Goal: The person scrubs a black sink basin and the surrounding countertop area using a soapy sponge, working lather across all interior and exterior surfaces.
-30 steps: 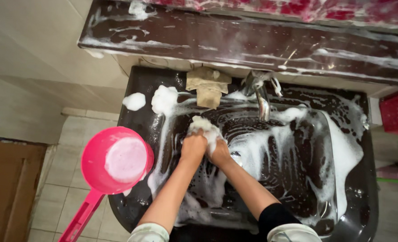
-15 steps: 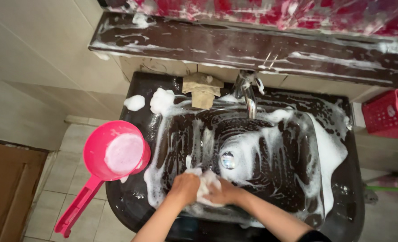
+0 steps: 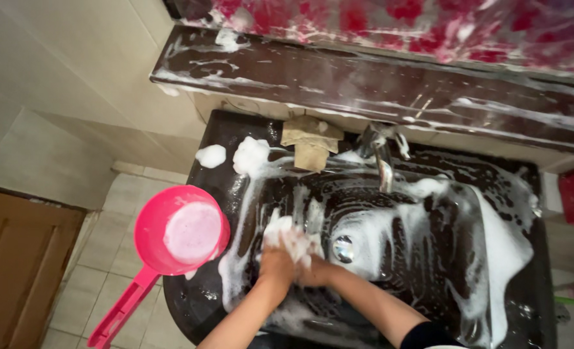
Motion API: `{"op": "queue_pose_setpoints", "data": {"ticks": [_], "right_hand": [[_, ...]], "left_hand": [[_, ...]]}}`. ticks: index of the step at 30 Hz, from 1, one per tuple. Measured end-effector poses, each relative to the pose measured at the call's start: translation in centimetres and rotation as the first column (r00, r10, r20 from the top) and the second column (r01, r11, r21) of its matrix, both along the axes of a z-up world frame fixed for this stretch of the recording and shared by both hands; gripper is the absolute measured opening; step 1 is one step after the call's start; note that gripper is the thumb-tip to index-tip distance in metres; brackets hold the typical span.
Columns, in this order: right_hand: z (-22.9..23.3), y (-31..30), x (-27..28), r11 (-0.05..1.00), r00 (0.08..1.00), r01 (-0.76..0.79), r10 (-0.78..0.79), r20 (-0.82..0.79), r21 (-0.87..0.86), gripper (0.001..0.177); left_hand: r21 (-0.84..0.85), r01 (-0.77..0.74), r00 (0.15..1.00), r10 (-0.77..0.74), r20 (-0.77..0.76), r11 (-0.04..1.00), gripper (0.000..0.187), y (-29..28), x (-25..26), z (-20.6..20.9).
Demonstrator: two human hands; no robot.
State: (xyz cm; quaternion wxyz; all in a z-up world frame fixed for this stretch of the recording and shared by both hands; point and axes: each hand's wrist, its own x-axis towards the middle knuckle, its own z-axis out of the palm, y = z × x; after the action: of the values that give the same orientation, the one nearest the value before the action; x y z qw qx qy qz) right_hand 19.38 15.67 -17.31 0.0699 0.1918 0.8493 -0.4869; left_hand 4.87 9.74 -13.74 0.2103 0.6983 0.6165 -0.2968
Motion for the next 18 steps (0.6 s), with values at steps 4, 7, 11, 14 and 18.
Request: {"op": "queue_pose_setpoints", "data": {"ticks": [4,7,11,14,18], "right_hand": [[-2.1,3.5,-1.4,0.947,0.98,0.145,-0.177,0.09,0.288,0.09],[-1.1,5.6,-2.3,0.867,0.944,0.308,-0.33,-0.014,0.392,0.092],[1.7,7.3,-3.3,0.859,0.913,0.145,-0.308,0.268,0.492,0.088],[1.3,6.8,-3.2,0.887,0.901,0.229,-0.349,0.257,0.402,0.097],[-2.0,3.2,-0.8,0.96,0.946,-0.024,-0.068,0.317,0.278,0.092]], "left_hand": [[0.052,0.073,0.986,-0.064,-0.153,0.996,0.056,5.3,0.3,-2.4],[0.137,0.057,0.979,-0.028,-0.2,0.989,0.055,8.3,0.8,-3.1],[0.132,0.006,0.982,0.019,-0.186,0.991,0.06,10.1,1.6,-2.5],[0.189,0.058,0.98,-0.019,-0.199,0.98,0.058,9.0,1.4,-1.8],[0.179,0.067,0.995,-0.051,-0.087,0.982,0.052,5.2,1.2,0.0]]}}
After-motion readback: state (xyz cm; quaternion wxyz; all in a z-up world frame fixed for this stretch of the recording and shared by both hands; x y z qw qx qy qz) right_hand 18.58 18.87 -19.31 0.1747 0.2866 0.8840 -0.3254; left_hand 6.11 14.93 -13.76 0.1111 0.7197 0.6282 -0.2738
